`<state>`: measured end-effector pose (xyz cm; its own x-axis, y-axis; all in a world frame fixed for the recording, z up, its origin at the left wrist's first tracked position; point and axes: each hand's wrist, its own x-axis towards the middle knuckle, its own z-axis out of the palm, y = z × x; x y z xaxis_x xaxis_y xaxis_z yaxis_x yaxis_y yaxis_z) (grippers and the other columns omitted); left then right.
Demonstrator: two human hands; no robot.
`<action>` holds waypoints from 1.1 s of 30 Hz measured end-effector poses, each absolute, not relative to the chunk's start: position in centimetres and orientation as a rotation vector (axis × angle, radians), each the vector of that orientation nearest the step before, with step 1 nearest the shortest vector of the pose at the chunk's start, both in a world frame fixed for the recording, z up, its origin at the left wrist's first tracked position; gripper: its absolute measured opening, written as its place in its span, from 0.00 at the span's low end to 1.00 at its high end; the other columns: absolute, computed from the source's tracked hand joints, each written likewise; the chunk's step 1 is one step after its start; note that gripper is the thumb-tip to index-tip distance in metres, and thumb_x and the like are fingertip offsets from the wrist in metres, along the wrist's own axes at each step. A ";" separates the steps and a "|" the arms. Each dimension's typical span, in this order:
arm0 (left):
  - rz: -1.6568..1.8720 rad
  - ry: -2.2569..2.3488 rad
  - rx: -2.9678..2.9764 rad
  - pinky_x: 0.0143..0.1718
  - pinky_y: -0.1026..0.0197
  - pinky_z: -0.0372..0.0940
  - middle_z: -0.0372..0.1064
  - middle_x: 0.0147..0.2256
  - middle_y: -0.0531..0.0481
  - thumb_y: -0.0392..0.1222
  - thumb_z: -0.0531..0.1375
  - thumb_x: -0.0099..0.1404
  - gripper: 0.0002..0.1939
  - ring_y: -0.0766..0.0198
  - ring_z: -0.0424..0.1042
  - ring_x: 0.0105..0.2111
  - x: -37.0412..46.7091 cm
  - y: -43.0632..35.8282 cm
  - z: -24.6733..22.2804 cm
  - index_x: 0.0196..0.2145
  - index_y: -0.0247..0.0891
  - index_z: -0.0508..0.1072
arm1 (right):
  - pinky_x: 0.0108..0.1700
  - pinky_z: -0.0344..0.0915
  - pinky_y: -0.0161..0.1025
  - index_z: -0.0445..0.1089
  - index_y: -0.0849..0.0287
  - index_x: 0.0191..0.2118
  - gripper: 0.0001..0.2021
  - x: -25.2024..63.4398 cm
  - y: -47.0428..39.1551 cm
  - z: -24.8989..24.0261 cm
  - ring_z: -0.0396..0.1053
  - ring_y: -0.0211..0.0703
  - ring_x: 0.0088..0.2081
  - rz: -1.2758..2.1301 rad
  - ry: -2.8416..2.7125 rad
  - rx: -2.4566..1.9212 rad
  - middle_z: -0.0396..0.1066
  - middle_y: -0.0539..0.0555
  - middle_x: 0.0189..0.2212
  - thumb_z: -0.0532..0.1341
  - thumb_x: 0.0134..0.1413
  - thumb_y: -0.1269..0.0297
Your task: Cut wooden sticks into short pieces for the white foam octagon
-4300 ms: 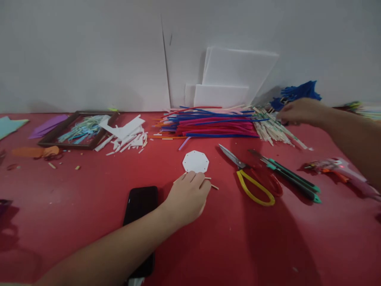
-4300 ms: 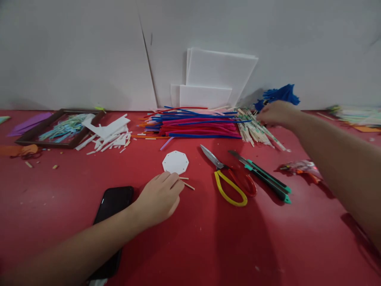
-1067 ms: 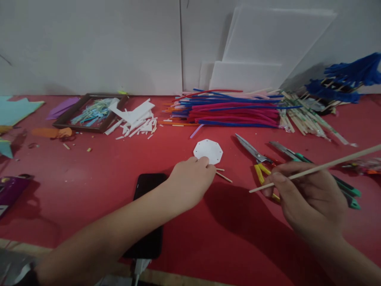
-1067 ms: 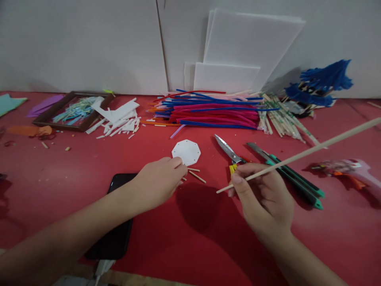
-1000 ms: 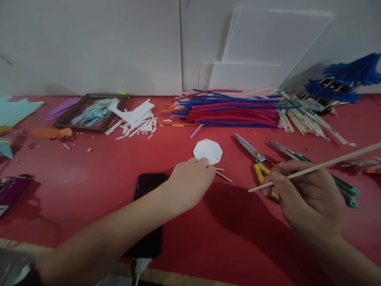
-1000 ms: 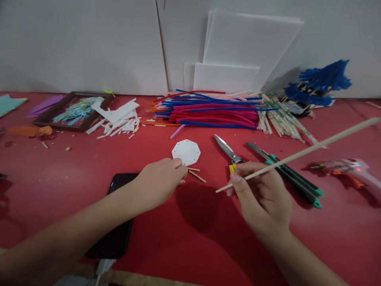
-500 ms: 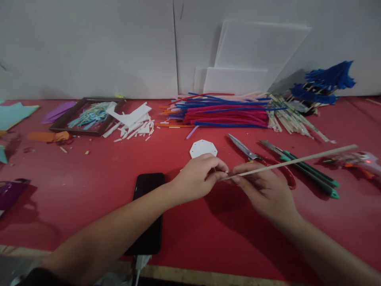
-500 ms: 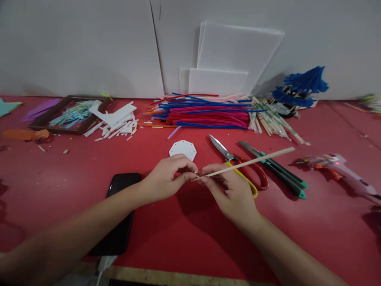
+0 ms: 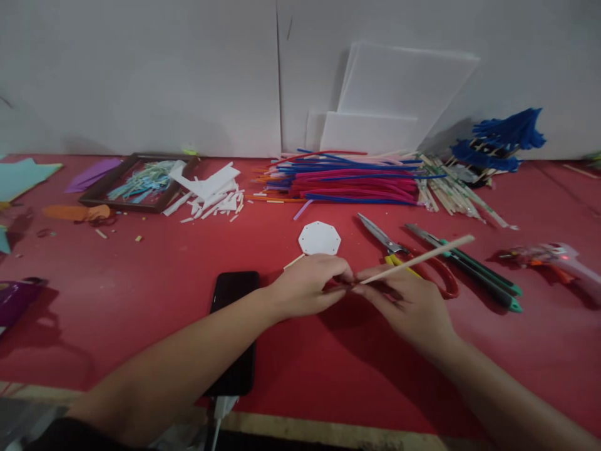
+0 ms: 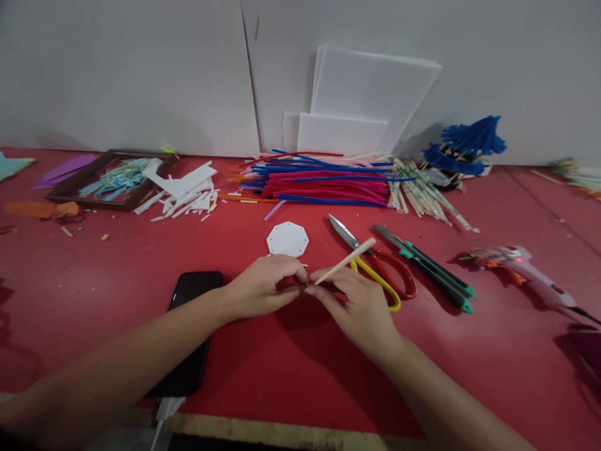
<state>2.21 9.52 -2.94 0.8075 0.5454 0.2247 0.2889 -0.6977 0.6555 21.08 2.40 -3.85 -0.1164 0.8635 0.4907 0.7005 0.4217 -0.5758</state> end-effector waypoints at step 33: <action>0.448 0.796 1.865 0.34 0.68 0.64 0.73 0.32 0.57 0.27 0.61 0.57 0.12 0.69 0.73 0.33 3.1 9.3 -3.0 0.37 0.39 0.67 | 0.38 0.75 0.39 0.77 0.51 0.35 0.07 21.1 1.9 -3.7 0.77 0.43 0.34 0.274 -1.901 -1.343 0.80 0.50 0.33 0.61 0.59 0.60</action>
<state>3.11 9.27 -3.02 0.7129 0.6996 -0.0476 0.3224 -0.2667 0.9083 21.12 1.90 -3.66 -0.1408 0.8729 0.4671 0.7058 0.4194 -0.5709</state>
